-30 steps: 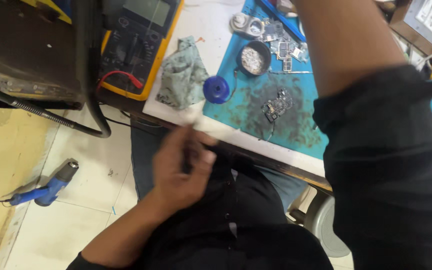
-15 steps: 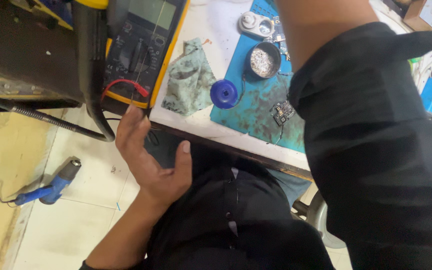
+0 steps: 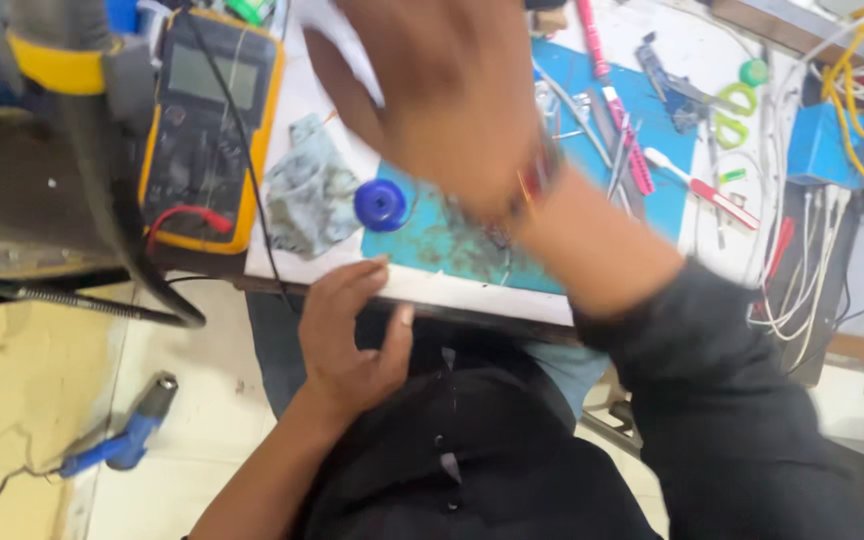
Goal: The person solders a small circuit board using a soldering iron and solder wire, then cleans the board with a toothbrush and wipes it with a cloth. The person also uses tweezers to adjust components on the board.
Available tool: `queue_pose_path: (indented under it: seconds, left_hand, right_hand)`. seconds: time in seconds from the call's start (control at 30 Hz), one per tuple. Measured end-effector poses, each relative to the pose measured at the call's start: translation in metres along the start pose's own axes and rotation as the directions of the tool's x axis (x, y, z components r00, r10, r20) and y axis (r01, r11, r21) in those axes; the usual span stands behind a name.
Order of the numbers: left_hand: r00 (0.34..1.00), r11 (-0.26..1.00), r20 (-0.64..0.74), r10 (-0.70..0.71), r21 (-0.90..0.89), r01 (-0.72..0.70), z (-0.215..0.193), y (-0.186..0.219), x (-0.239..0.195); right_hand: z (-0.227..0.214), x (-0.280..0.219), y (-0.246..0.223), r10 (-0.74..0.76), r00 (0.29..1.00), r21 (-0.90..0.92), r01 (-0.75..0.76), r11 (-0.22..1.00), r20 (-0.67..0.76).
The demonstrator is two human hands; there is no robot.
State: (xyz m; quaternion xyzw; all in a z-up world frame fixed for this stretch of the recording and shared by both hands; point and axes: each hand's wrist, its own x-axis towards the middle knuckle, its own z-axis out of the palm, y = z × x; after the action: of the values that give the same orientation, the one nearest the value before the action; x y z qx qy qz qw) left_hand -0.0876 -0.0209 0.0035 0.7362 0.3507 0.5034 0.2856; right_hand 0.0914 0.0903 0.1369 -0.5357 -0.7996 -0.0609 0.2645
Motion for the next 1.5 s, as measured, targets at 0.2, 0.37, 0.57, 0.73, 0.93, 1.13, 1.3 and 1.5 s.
queue_pose_path:
  seconds: [0.2,0.37,0.57,0.73,0.93,1.13,1.3,1.5]
  left_hand:
    - [0.994,0.866,0.106,-0.022,0.498,-0.034,0.008,-0.009,0.041]
    - [0.977,0.829,0.203,-0.063,0.556,-0.062,0.017,-0.014,0.051]
    - [0.973,0.787,0.199,-0.113,0.616,-0.034,0.033,-0.026,0.077]
    - [0.988,0.798,0.151,-0.009,0.597,-0.084,0.045,-0.033,0.084]
    - [0.988,0.874,0.148,-0.032,0.484,-0.044,0.054,-0.025,0.080]
    - [0.983,0.873,0.181,-0.029,0.484,-0.064,0.053,-0.023,0.083]
    - [0.984,0.886,0.181,-0.009,0.457,-0.076,0.050,-0.029,0.082]
    - [0.987,0.894,0.163,0.013,0.441,-0.085,0.050,-0.024,0.086]
  right_hand:
    - [-0.018,-0.168,-0.014,0.197,0.975,0.339,-0.152,0.928,-0.102]
    - [-0.040,-0.242,-0.006,0.512,0.843,0.324,-0.445,0.835,-0.163]
    - [-0.054,-0.270,0.018,0.749,0.657,0.972,-0.108,0.209,-0.088]
    - [-0.055,-0.256,0.029,0.433,0.790,0.069,-0.451,0.890,-0.434]
    - [-0.045,-0.240,0.044,0.522,0.797,0.091,-0.521,0.848,-0.302]
    - [-0.038,-0.247,0.052,0.563,0.773,0.083,-0.566,0.820,-0.291]
    - [-0.053,-0.260,0.088,0.563,0.760,-0.167,-0.632,0.757,-0.326]
    - [-0.066,-0.273,0.121,0.595,0.763,-0.406,-0.641,0.651,-0.252]
